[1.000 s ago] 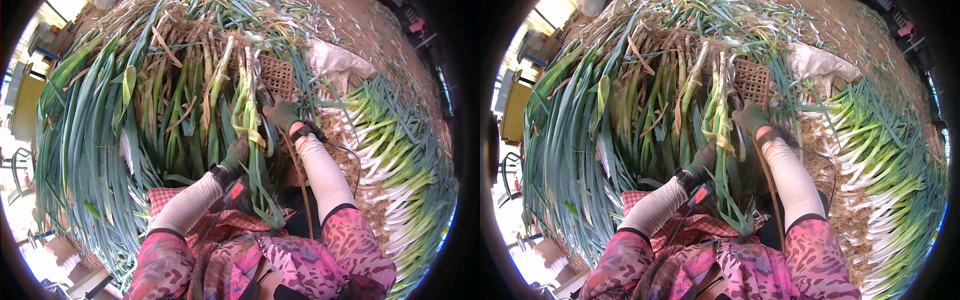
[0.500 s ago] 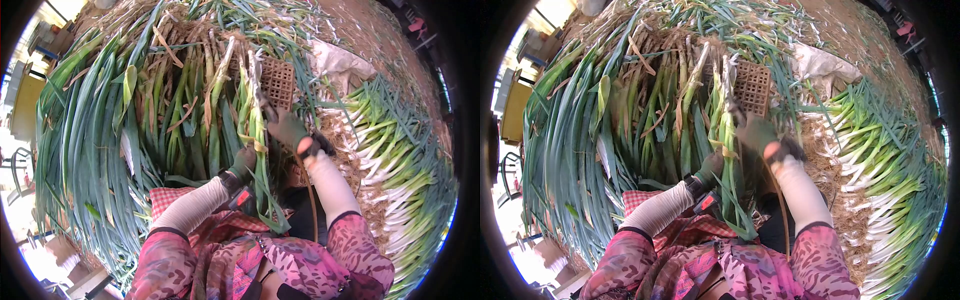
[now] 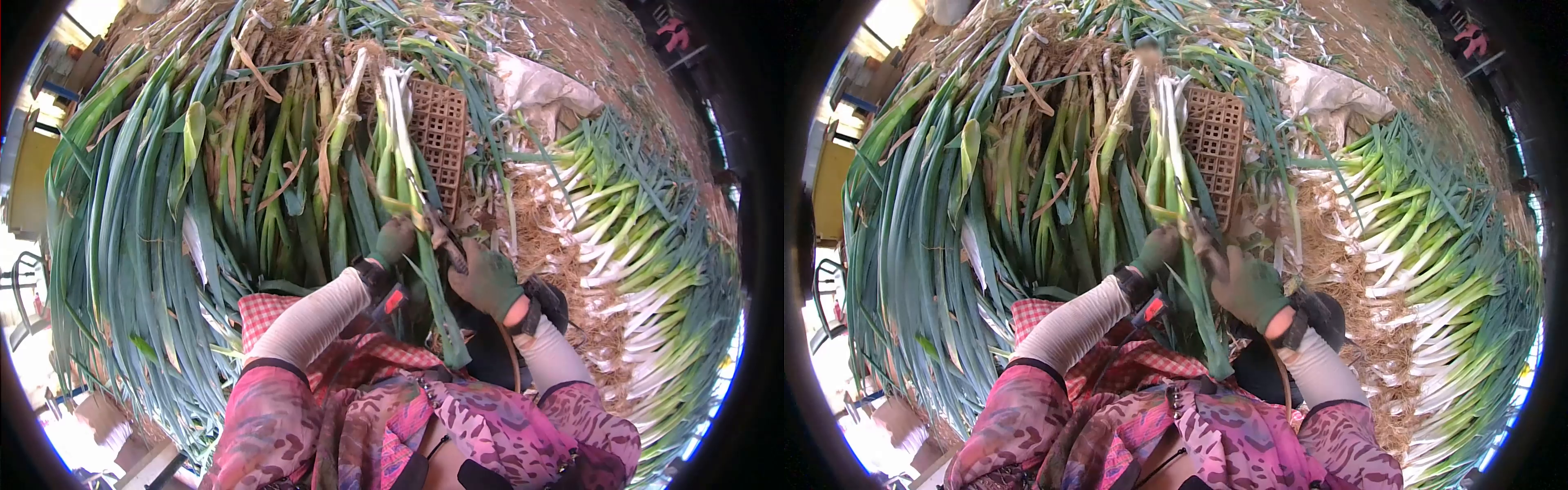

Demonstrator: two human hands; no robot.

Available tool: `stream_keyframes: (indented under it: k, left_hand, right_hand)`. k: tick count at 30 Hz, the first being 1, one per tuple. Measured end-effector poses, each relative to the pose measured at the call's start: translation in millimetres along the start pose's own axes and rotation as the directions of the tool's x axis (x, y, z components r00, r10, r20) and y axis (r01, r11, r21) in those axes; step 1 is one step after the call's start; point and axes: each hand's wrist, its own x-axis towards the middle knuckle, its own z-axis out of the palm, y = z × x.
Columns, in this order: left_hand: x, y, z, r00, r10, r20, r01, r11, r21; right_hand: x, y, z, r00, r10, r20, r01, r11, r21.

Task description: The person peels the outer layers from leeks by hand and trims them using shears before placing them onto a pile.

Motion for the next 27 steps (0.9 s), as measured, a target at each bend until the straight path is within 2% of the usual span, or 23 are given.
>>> stream_keyframes:
  k: [2,3,4,6,7,8,9,10,12,13,16,17,19,20,21,23,24,25,27]
  left_hand:
    - [-5,28,-17,0.951,-0.173,0.257,0.259,0.899,-0.353]
    - [-6,49,-38,0.891,-0.253,0.376,0.416,0.786,-0.457]
    - [-7,59,-47,0.858,-0.251,0.448,0.442,0.806,-0.394]
    - [0,76,-80,0.826,-0.403,0.393,0.519,0.816,-0.255]
    - [5,75,-91,0.807,-0.472,0.356,0.555,0.812,-0.181]
    - [11,63,-92,0.866,-0.481,0.136,0.499,0.842,-0.206]
    - [15,46,-88,0.880,-0.467,-0.084,0.441,0.871,-0.217]
    - [18,29,-83,0.852,-0.431,-0.298,0.380,0.900,-0.214]
    - [23,-4,-78,0.862,-0.494,-0.112,0.444,0.844,-0.302]
    - [24,-15,-71,0.859,-0.512,-0.018,0.477,0.810,-0.341]
    - [21,-43,-12,0.829,-0.540,0.142,0.450,0.495,-0.744]
    - [21,-30,-22,0.801,-0.558,0.219,0.493,0.406,-0.770]
    - [27,7,-61,0.739,-0.565,0.368,0.564,0.220,-0.796]
    - [25,3,-65,0.818,-0.466,0.336,0.524,0.366,-0.769]
    - [19,-7,-73,0.881,-0.355,0.314,0.463,0.503,-0.730]
    - [19,-14,-77,0.922,-0.258,0.287,0.380,0.478,-0.791]
    - [19,-13,-72,0.916,-0.281,0.285,0.368,0.310,-0.877]
    - [19,-11,-65,0.908,-0.301,0.290,0.341,0.131,-0.931]
    - [18,11,-74,0.862,-0.332,0.382,0.310,-0.250,-0.917]
  right_hand:
    - [25,9,15,0.998,-0.042,-0.043,0.039,0.996,-0.074]
    - [43,13,16,0.999,0.021,0.046,-0.018,0.997,-0.080]
    - [64,18,18,0.995,0.080,0.058,-0.076,0.995,-0.072]
    - [95,28,21,0.978,0.194,0.080,-0.190,0.980,-0.061]
    - [99,31,23,0.980,0.187,0.066,-0.184,0.982,-0.045]
    - [102,32,24,0.982,0.180,0.052,-0.179,0.983,-0.028]
    - [102,32,26,0.983,0.178,0.043,-0.178,0.984,-0.011]
    - [98,31,26,0.987,0.152,0.054,-0.153,0.988,0.022]
    - [84,16,13,0.992,0.105,0.065,-0.110,0.991,0.082]
    - [78,6,6,0.986,0.114,0.121,-0.128,0.985,0.112]
    - [83,18,32,0.974,0.144,0.174,-0.164,0.981,0.104]
    - [85,22,39,0.977,0.140,0.159,-0.158,0.981,0.113]
    - [86,38,45,0.977,0.036,0.211,-0.101,0.947,0.304]
    - [84,43,45,0.972,-0.019,0.236,-0.078,0.916,0.395]
    - [71,27,17,0.957,0.016,0.290,-0.157,0.867,0.472]
    - [53,17,-10,0.978,-0.067,0.197,-0.054,0.832,0.552]
    - [44,18,-13,0.983,-0.103,0.151,-0.006,0.807,0.590]
    - [38,25,-3,0.981,-0.185,0.058,0.124,0.830,0.543]
    - [24,21,-8,0.992,-0.098,0.078,0.056,0.904,0.425]
